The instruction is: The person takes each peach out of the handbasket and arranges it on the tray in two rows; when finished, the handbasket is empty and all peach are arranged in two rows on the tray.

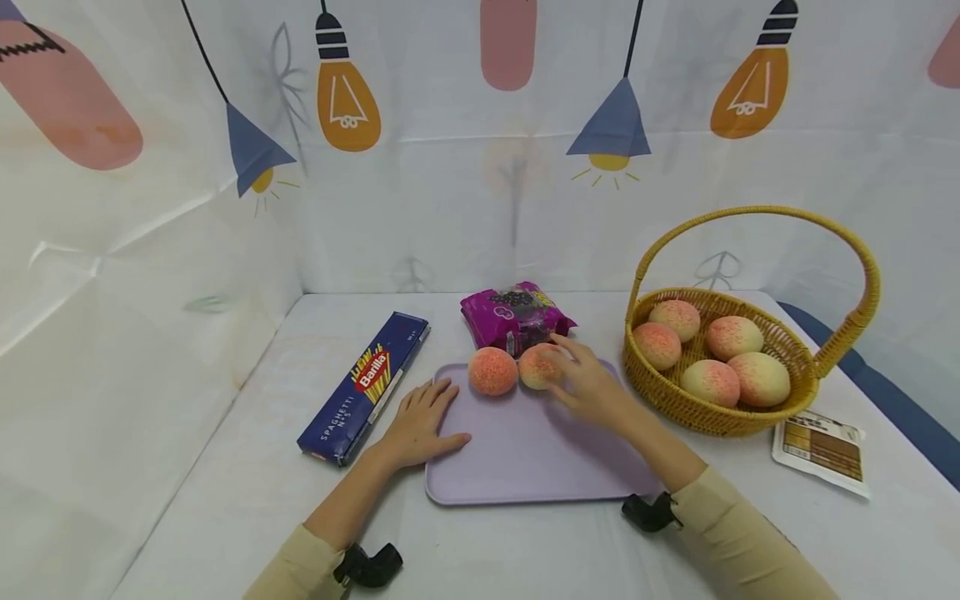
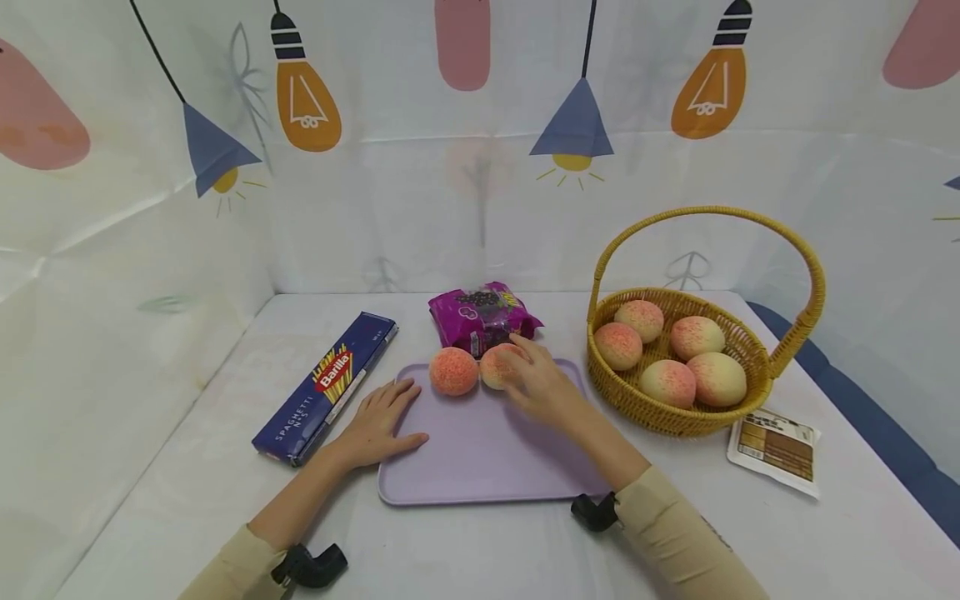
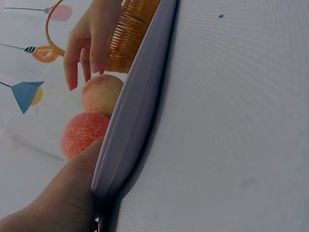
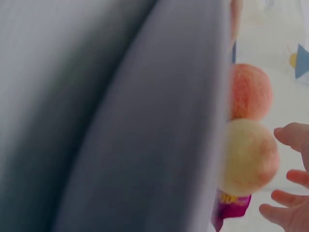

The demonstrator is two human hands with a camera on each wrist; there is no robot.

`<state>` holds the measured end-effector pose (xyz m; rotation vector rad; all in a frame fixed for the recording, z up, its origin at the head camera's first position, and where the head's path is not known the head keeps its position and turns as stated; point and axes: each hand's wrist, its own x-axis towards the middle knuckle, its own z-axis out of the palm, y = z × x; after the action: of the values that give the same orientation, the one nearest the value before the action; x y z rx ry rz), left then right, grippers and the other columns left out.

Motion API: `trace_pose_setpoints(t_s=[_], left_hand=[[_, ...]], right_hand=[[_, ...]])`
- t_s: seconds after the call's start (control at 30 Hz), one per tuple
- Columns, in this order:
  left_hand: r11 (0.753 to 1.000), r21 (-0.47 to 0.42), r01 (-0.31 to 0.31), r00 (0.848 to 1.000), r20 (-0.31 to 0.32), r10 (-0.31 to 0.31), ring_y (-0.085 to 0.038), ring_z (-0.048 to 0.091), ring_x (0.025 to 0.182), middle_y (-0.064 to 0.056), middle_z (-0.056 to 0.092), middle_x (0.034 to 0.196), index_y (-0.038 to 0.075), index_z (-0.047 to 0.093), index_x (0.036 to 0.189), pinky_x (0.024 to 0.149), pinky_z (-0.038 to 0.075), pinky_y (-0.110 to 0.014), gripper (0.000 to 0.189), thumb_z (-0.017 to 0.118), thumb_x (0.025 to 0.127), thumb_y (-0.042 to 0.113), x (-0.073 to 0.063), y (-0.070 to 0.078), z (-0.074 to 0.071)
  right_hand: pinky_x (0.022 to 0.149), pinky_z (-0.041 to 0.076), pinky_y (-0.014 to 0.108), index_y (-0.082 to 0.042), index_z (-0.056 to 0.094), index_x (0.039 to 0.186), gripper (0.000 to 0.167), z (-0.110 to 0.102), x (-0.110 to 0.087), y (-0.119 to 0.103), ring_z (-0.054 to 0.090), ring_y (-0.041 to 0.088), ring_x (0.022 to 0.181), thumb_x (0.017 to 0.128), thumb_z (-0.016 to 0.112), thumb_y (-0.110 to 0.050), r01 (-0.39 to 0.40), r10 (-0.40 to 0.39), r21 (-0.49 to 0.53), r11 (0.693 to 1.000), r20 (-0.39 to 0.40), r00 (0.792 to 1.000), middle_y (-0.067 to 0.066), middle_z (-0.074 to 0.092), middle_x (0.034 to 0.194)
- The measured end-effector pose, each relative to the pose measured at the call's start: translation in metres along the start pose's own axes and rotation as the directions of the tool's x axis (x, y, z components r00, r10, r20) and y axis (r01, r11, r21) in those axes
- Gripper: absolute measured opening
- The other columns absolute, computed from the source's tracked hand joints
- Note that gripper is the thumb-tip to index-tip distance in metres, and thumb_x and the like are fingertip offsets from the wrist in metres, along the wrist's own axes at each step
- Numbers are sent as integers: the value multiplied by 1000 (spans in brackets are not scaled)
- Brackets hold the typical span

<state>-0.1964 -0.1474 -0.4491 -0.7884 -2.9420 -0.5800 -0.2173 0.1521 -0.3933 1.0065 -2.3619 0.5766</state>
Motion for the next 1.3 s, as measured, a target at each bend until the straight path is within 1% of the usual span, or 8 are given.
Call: trace_pose_setpoints(t_s=[0.1, 0.27, 0.43, 0.7, 0.83, 1.03, 1.2, 1.3], left_hand=[[1000, -2, 1, 1000, 2, -1, -36, 20, 133, -12, 27, 147, 7, 33, 142, 106, 12, -51, 83, 56, 80, 58, 0, -1, 0], [1000, -12, 5, 1000, 11, -5, -36, 19, 134, -12, 26, 147, 7, 32, 142, 107, 11, -51, 84, 56, 80, 58, 0, -1, 0], [1000, -10, 3, 1000, 11, -3, -37, 19, 133, -12, 26, 147, 7, 32, 142, 106, 11, -51, 84, 55, 80, 58, 0, -1, 0], [1000, -5, -2, 1000, 7, 2, -37, 19, 133, -12, 27, 147, 7, 33, 142, 106, 12, -52, 84, 54, 80, 59, 0, -1, 0], [1000, -8, -6, 1000, 6, 6, -37, 19, 134, -12, 27, 147, 6, 33, 142, 106, 12, -52, 84, 55, 80, 59, 0, -1, 0], [1000, -9, -4, 1000, 8, 4, -36, 18, 134, -12, 26, 147, 6, 33, 142, 106, 11, -52, 83, 54, 80, 59, 0, -2, 0], [1000, -13, -5, 1000, 1, 5, -36, 19, 133, -12, 27, 147, 7, 33, 142, 106, 11, -51, 83, 55, 80, 59, 0, -2, 1], [1000, -8, -9, 1000, -5, 9, -36, 19, 133, -12, 27, 147, 7, 34, 141, 106, 12, -51, 83, 55, 80, 59, 0, -2, 1]], right_hand=[[88, 42, 53, -1, 55, 120, 50, -7, -1, 0, 44, 45, 113, 73, 74, -3, -36, 36, 15, 999, 23, 999, 28, 44, 129], [89, 41, 53, -3, 56, 119, 45, -16, -5, 4, 45, 45, 113, 76, 71, -3, -33, 33, 11, 999, 26, 999, 28, 43, 129], [87, 43, 51, -5, 54, 121, 46, -22, -8, 10, 46, 41, 114, 78, 70, -4, -47, 47, -8, 999, 22, 999, 24, 43, 131], [87, 42, 53, -8, 53, 126, 49, -35, -11, 19, 44, 42, 115, 80, 69, -5, -125, 127, -34, 992, 34, 991, 24, 40, 133], [85, 43, 54, -7, 54, 124, 45, -43, -11, 22, 44, 44, 114, 81, 67, -5, -177, 178, -17, 984, 28, 984, 25, 39, 134], [74, 48, 52, -8, 51, 126, 41, -55, -13, 31, 47, 42, 108, 87, 61, -10, -278, 278, -4, 961, 61, 959, 24, 34, 137], [76, 46, 54, -1, 55, 120, 38, -61, -16, 47, 49, 44, 105, 83, 64, -4, -223, 223, -26, 974, -22, 975, 29, 40, 129], [80, 43, 57, 3, 56, 116, 37, -64, -19, 58, 48, 47, 105, 80, 65, 0, -212, 209, -36, 977, -71, 975, 32, 44, 124]])
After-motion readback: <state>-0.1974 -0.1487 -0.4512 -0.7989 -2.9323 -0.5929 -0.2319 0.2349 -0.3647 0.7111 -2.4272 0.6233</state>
